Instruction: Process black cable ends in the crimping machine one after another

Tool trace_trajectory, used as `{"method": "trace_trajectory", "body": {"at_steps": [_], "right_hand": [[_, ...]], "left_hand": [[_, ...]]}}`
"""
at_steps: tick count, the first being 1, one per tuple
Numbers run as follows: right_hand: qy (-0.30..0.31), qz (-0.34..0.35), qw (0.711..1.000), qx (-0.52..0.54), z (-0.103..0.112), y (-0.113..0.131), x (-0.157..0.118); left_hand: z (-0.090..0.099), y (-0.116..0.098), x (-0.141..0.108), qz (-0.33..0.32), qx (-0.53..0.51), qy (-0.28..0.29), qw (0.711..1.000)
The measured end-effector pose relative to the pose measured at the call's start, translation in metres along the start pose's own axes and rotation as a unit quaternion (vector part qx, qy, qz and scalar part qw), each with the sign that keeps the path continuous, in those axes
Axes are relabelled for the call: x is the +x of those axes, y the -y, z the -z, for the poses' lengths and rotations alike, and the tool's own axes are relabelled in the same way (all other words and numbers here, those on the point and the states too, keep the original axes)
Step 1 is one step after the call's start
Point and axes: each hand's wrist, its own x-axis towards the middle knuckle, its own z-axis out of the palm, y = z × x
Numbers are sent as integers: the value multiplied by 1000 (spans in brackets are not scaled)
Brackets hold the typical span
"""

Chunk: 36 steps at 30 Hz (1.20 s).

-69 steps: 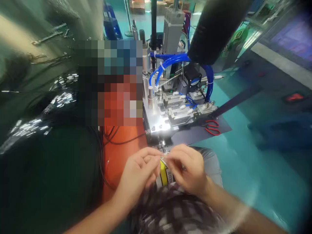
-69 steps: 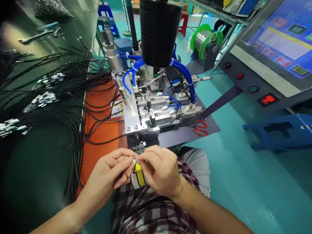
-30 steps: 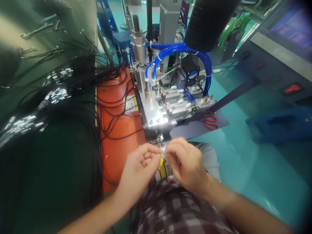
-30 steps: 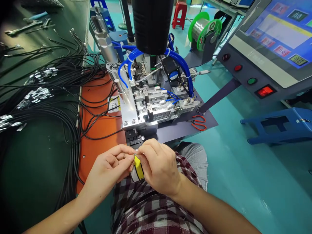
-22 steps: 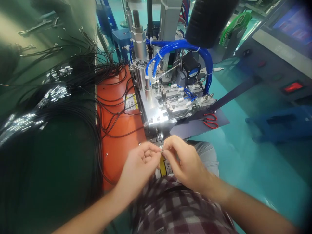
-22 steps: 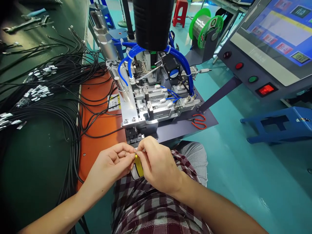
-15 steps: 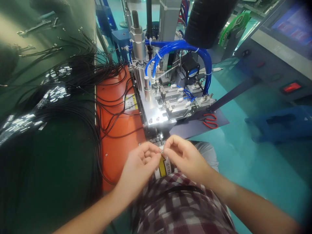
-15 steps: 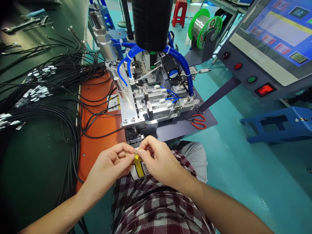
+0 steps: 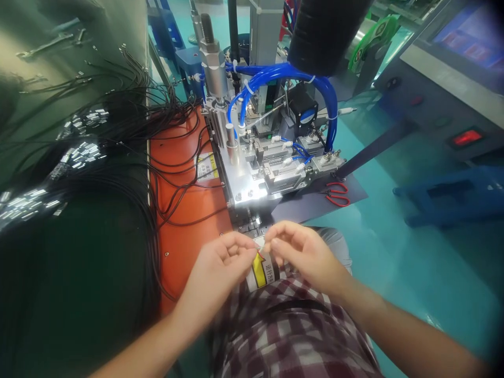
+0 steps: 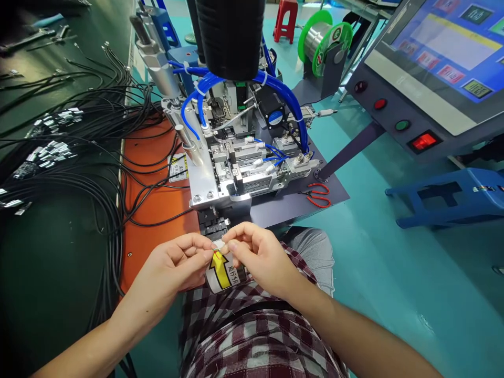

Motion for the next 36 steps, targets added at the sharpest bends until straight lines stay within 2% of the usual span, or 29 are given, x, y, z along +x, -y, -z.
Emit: {"method": "trace_trajectory", "body": {"at_steps": [3, 7, 14, 17, 21, 23, 25, 28, 33, 36], "right_hand": [[-37, 86, 992, -86, 2, -4, -1], [-43, 212, 960, -180, 2, -9, -1], [-53, 313, 919, -235, 0, -13, 0], [-47, 281, 934, -217, -3, -13, 2], [-31, 98, 990, -94, -9, -10, 4], [-15, 24, 999, -43, -12, -8, 4], [-15, -4, 999, -29, -14, -7, 3], [-38, 23, 997, -61, -16, -8, 3], [-77, 145, 972, -166, -14, -12, 4], [-77, 179, 962, -191, -14, -12, 7]], "left_hand": [[0, -2, 0, 3, -7, 0, 1000], [-1, -4, 0, 4, -2, 1, 1000], [-3, -5, 2, 15, -17, 7, 1000], [-1, -5, 2, 22, -37, 19, 999], [0, -4, 2, 30, -68, 32, 997], [0, -3, 2, 26, -75, 23, 997], [0, -3, 2, 22, -74, 12, 997], [-1, -2, 4, 22, -72, 1, 997], [0, -4, 4, 30, -55, -23, 998], [0, -6, 4, 34, -49, -32, 998]]}}
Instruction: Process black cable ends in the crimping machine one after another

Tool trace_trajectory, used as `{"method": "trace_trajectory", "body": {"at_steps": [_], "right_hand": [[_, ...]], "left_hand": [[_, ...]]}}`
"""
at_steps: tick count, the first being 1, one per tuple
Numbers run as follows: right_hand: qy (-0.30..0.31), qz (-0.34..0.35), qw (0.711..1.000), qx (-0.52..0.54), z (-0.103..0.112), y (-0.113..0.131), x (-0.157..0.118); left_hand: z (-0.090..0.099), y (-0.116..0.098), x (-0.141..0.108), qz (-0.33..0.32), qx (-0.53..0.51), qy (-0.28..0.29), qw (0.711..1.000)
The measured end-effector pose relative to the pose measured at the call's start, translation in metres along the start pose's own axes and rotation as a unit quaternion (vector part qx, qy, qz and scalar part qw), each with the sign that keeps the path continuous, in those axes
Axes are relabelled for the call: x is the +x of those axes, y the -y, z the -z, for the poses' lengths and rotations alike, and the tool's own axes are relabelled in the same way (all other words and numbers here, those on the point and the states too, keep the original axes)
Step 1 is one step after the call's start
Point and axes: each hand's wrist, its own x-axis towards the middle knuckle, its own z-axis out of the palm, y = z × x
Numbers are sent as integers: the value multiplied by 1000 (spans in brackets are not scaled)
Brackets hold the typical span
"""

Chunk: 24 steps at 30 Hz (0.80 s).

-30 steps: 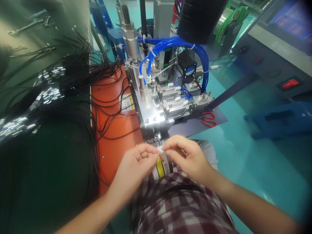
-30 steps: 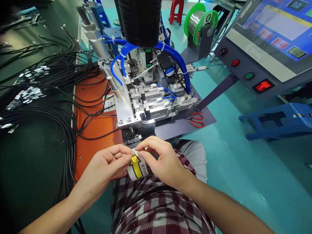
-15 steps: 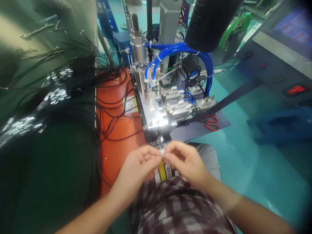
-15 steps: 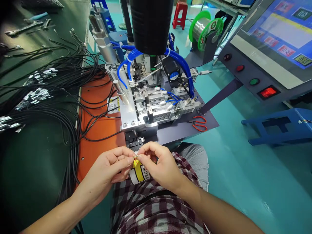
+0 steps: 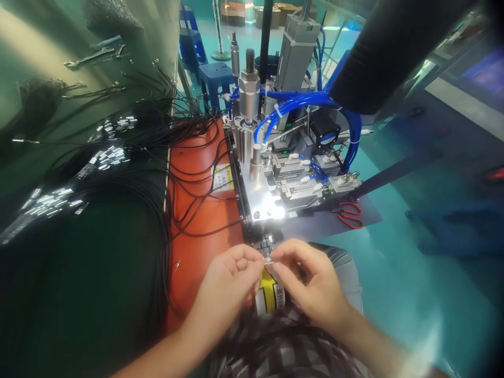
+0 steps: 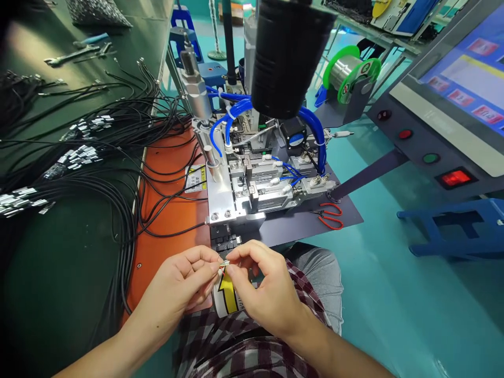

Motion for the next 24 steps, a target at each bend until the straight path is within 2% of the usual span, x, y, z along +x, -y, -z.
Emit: {"method": "trace_trajectory", "body": {"at_steps": [6, 11, 15, 21, 24], "right_hand": [[11, -13, 1000, 5, -4, -1, 6], [34, -129, 988, 76, -5, 2, 7], [44, -189, 976, 95, -5, 8, 6], [35, -172, 980, 90, -5, 9, 8], [42, -202, 971, 118, -5, 11, 8]], "left_hand": [[1, -2, 1, 4, 0, 4, 1000], [2, 0, 1, -13, -8, 8, 1000], [2, 2, 0, -40, -2, 20, 999], [1, 4, -1, -57, 4, 36, 998], [1, 5, -2, -63, -7, 43, 997]]}}
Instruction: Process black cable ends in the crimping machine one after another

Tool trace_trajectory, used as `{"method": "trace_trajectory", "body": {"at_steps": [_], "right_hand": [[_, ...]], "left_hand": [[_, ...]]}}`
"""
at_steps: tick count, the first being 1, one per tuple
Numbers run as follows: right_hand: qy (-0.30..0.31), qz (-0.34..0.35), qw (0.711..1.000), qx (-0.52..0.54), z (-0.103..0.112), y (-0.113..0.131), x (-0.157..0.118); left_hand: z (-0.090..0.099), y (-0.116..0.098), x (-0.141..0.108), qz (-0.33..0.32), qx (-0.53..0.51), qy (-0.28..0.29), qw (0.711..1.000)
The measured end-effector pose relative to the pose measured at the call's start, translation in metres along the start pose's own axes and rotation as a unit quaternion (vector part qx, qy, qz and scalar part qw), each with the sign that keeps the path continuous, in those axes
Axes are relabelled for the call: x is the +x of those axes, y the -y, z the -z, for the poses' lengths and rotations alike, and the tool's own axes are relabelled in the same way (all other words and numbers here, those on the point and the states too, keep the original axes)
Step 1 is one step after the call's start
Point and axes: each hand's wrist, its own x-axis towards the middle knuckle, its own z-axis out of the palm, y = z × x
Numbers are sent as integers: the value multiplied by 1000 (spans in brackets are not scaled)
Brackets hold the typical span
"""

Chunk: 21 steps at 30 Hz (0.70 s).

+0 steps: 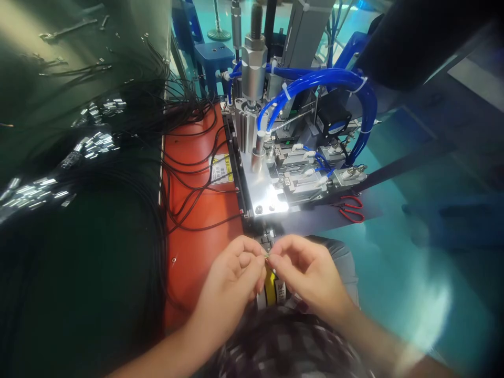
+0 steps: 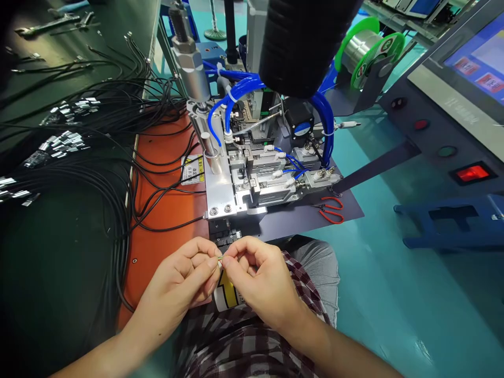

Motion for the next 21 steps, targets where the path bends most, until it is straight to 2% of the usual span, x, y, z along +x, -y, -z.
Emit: {"method": "trace_trajectory", "body": {"at_steps": [4, 13, 21], "right_hand": [[4, -23, 999, 32, -2, 4, -3], [0, -13, 1000, 26, -4, 5, -7], [-15, 19, 999, 23, -3, 2, -8]], "left_hand": [[0, 0, -2, -8, -17, 12, 1000], [-1, 2, -3, -1, -35, 36, 999], [-1, 0, -2, 7, -30, 30, 999]]}}
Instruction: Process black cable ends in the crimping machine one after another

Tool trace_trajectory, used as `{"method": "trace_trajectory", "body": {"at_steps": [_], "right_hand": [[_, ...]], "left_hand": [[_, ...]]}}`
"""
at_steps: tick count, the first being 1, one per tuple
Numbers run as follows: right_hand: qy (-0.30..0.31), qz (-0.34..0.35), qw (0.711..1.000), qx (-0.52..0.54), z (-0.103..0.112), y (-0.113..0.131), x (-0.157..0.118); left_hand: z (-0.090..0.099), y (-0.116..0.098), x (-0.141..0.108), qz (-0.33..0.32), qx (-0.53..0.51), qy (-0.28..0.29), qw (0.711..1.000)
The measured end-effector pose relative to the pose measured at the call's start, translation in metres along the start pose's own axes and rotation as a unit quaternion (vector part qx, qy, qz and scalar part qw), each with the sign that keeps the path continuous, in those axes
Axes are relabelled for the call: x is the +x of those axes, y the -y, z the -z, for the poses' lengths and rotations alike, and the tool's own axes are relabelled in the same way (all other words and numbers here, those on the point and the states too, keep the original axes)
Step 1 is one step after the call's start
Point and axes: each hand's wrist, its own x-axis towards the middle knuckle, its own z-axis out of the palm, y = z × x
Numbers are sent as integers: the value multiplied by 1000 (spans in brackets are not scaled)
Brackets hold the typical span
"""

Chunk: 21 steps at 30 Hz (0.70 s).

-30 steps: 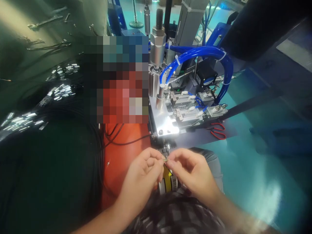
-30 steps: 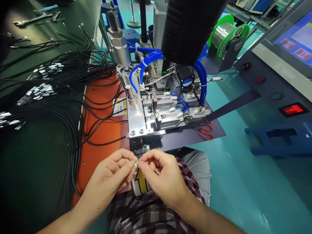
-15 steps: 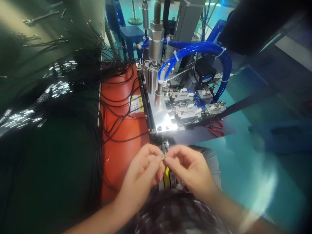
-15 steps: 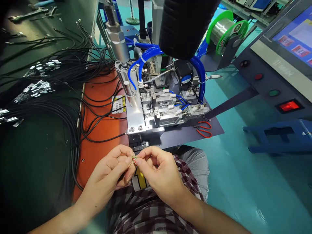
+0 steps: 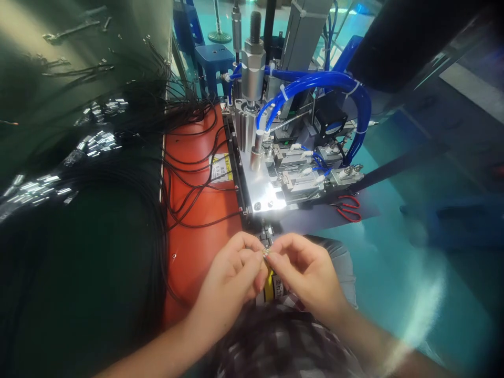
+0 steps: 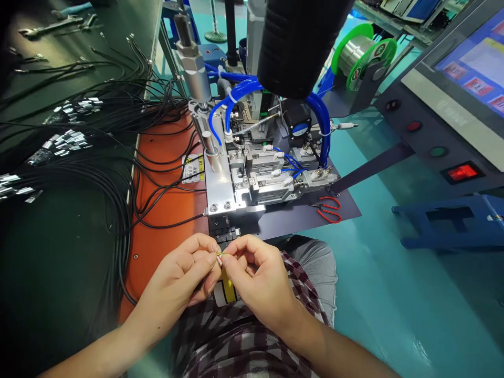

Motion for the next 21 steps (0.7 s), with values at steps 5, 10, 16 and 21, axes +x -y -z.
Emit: {"method": "trace_trajectory", "body": {"at_steps": [5, 10, 16, 21], "right_hand": [[-4, 36, 999, -24, 5, -4, 2], [-35, 159, 982, -101, 5, -10, 1], [-53, 124, 987, -87, 2, -10, -1], [-6, 9, 1000, -20, 3, -7, 2]], "left_hand": [[0, 0, 2, -4, 26, -3, 1000], [-1, 1, 1, -12, 29, 3, 1000], [-1, 3, -1, -26, 32, 11, 999], [-1, 4, -1, -26, 40, 30, 998]]}}
